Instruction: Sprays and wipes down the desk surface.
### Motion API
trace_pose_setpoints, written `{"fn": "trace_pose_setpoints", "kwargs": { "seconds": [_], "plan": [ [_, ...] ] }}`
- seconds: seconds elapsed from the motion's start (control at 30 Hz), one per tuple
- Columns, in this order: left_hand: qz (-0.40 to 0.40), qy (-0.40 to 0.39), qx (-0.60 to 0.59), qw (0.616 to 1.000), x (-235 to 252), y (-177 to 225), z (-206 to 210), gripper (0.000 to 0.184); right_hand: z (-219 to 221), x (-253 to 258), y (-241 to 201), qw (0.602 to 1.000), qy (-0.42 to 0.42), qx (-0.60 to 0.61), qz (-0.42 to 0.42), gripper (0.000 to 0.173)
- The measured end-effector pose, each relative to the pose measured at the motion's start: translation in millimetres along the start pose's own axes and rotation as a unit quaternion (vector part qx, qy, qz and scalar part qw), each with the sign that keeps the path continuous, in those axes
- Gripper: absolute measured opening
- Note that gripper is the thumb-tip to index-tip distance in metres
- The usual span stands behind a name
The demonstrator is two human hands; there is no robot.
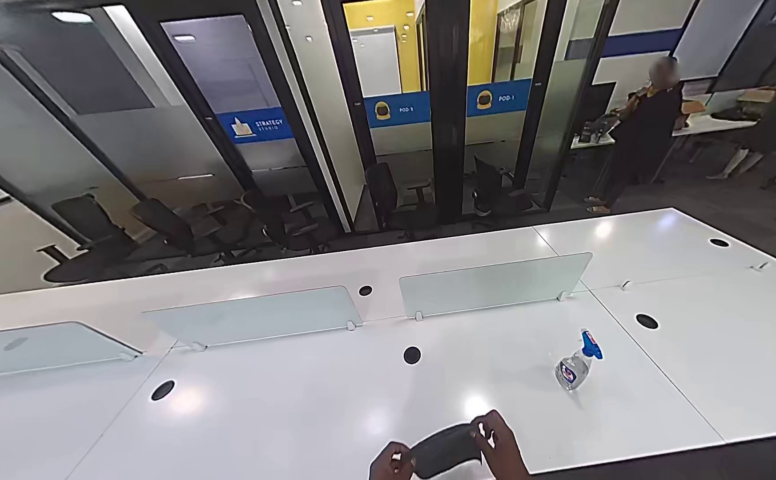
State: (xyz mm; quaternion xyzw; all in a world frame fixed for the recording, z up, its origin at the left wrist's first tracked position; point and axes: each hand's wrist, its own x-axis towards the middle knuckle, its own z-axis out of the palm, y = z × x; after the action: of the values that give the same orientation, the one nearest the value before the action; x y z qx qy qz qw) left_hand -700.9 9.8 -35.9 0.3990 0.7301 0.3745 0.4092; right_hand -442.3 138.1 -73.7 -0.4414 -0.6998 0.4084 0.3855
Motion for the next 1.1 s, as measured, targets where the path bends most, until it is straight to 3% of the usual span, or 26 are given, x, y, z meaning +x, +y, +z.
{"fn": "trace_pose_setpoints", "kwargs": {
  "seconds": [0.1,0.2,0.3,0.4,0.5,0.57,0.63,0.67,0.73,0.8,0.93,1.03,1.1],
  "plan": [
    [0.036,0.016,-0.009,0.999,51,16,20,0.026,-22,44,7,1.0,0.013,0.0,0.002,0.016],
    [0.061,0.037,-0.036,0.997,94,58,33,0.024,-43,90,3,0.999,0.041,0.002,-0.009,0.016],
    [0.126,0.083,-0.087,0.985,120,97,44,0.025,-62,124,0,0.994,0.088,-0.004,-0.066,0.016],
    [0.211,0.107,-0.156,0.959,133,101,53,0.022,-75,133,10,0.985,0.11,-0.034,-0.13,0.018],
    [0.224,0.113,-0.202,0.947,131,59,69,0.019,-72,115,40,0.976,0.089,-0.102,-0.171,0.017],
    [0.164,0.113,-0.17,0.965,122,12,90,0.019,-66,91,74,0.973,0.004,-0.174,-0.149,0.019],
    [0.035,0.067,-0.044,0.996,105,-33,114,0.028,-65,68,108,0.95,-0.165,-0.261,-0.043,0.023],
    [-0.023,0.024,0.012,0.999,98,-52,123,0.035,-64,61,121,0.92,-0.252,-0.298,0.027,0.027],
    [-0.119,-0.047,0.078,0.989,81,-86,133,0.039,-62,42,143,0.868,-0.339,-0.339,0.126,0.032],
    [-0.192,-0.056,0.106,0.974,69,-112,131,0.035,-57,29,159,0.85,-0.353,-0.365,0.139,0.031],
    [-0.283,0.031,0.104,0.953,63,-133,125,0.031,-43,26,183,0.868,-0.326,-0.371,0.051,0.03],
    [-0.265,0.107,0.154,0.946,63,-155,116,0.03,-11,35,189,0.892,-0.296,-0.339,-0.024,0.031],
    [-0.212,0.158,0.199,0.943,70,-172,112,0.028,17,45,193,0.899,-0.28,-0.33,-0.063,0.037]
  ]
}}
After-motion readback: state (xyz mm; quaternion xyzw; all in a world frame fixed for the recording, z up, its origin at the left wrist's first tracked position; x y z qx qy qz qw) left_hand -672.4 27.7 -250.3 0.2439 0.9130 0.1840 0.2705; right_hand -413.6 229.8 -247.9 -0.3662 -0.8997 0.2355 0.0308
